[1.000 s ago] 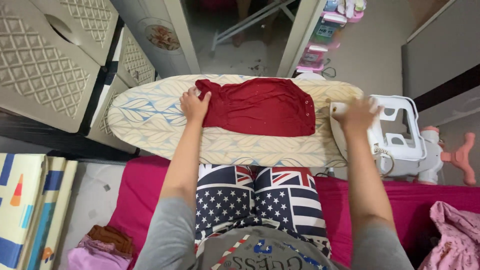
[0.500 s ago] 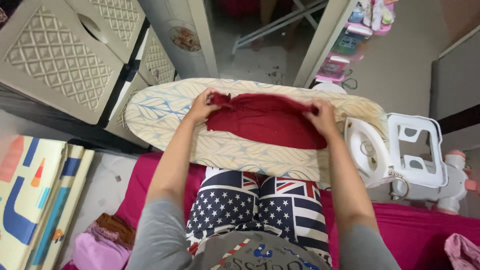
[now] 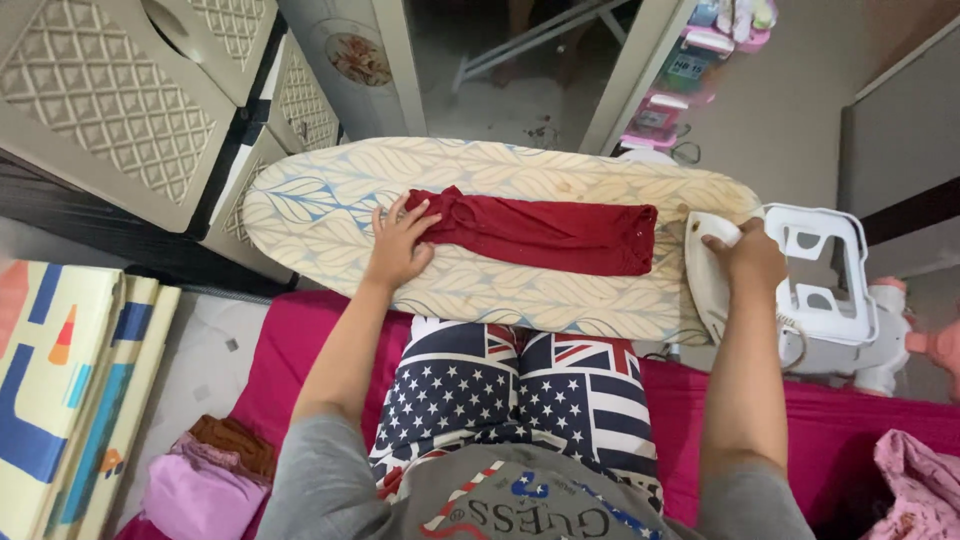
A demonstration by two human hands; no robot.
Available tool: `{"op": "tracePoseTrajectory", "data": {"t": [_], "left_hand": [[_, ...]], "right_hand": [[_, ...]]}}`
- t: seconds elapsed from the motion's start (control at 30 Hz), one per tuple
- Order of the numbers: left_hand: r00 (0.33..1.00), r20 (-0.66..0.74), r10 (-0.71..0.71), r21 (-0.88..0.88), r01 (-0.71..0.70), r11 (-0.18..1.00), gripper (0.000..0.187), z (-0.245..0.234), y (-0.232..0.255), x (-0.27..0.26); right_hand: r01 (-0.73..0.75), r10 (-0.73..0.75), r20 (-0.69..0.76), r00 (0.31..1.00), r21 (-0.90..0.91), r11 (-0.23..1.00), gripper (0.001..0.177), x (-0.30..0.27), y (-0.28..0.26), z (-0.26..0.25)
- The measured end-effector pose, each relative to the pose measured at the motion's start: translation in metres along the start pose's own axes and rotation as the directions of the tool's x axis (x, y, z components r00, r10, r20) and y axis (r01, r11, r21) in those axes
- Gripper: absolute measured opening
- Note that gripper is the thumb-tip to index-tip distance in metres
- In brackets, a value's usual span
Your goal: The recorder is ironing various pieces of clothing on an ironing board.
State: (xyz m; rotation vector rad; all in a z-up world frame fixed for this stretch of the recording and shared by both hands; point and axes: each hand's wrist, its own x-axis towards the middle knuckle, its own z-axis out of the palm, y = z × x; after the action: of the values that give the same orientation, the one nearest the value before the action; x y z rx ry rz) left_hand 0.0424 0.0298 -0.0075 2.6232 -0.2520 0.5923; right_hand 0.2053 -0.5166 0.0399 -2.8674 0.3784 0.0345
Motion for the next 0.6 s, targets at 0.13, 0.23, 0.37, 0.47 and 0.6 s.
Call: {"op": "tracePoseTrajectory", "data": {"t": [0.13,0.23,0.37,0.47,0.6], "left_hand": [[0.996,-0.082,0.019,0.032,-0.016,0.999,0.047,0.005,0.003,0.001],[0.998,-0.07,0.001,0.027,0.0,1.0,0.044,0.009,0.001,-0.007],[0.993,-0.115,0.009,0.112,0.004,0.994,0.041,0.018,-0.005,-0.006],[0.986,-0.167,0.003,0.11,0.015,0.994,0.039,0.018,-0.005,0.003],[0.938,-0.313,-0.152,0.05,0.177,0.983,0.037,0.018,0.023,0.026]], "right_hand": [[0.133,-0.121,-0.165,0.979,0.065,0.989,0.069,-0.01,-0.05,-0.02],[0.344,-0.314,-0.194,0.929,0.149,0.927,0.059,-0.046,-0.136,-0.013],[0.595,-0.597,-0.082,0.798,0.263,0.759,0.059,-0.075,-0.252,0.066],[0.669,-0.663,-0.105,0.741,0.198,0.716,0.052,-0.091,-0.317,0.094],[0.611,-0.602,-0.104,0.792,0.153,0.777,0.056,-0.084,-0.35,0.106]]}}
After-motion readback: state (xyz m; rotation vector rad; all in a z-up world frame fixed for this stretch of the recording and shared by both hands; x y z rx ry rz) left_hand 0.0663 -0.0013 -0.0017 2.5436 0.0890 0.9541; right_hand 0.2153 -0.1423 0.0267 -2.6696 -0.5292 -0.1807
